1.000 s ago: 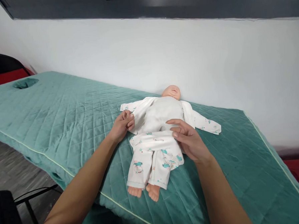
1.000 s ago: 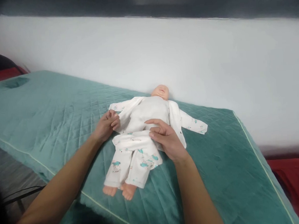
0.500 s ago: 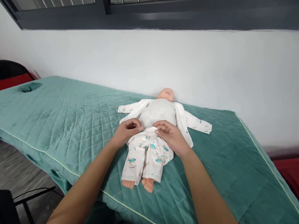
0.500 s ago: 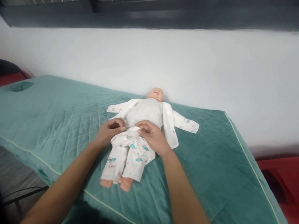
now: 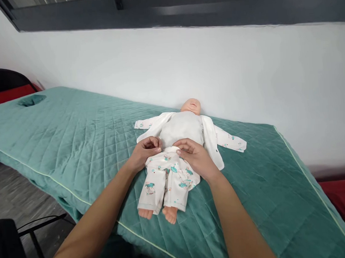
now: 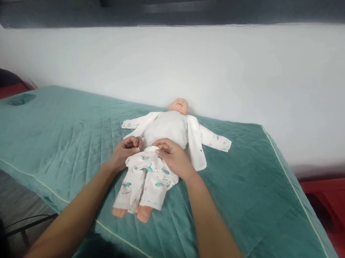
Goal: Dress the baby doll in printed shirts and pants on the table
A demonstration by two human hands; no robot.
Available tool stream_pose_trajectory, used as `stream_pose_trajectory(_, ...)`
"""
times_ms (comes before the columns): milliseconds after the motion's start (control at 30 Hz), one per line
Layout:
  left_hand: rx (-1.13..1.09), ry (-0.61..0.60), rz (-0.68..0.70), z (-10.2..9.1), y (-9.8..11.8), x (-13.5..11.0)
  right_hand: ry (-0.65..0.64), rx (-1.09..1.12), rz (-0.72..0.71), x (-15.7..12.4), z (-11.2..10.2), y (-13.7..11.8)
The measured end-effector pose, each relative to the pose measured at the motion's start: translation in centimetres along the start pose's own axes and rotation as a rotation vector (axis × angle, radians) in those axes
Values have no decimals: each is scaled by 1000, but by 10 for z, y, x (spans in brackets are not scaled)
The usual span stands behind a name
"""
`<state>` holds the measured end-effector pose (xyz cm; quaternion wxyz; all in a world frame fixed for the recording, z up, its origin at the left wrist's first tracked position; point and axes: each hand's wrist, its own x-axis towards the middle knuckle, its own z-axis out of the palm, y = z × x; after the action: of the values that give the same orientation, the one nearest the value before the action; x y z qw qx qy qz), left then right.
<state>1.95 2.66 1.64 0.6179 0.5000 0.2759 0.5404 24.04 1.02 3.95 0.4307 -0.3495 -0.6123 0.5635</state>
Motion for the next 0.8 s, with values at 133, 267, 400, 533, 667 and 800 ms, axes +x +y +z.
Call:
stream_pose_trajectory(133, 15, 10, 17, 0, 0, -1, -5, -28, 2, 0, 1, 2)
stream_pose_trajectory(267, 27, 27, 32, 1, 0, 0, 5, -53, 7, 1, 2, 2)
stream_pose_trajectory(400, 46, 54, 7, 1, 0, -1, 37, -51, 38, 2, 5, 2)
stream_pose_trajectory(533, 96, 34, 36, 3, 1, -2, 53, -72, 40, 2, 6, 2)
stream_pose_trajectory(667, 306, -17, 112, 3, 4, -3, 60, -98, 55, 1, 7, -2)
stream_pose_trajectory(800, 576, -114, 146, 2, 8, -4, 74, -104, 77, 0, 10, -5)
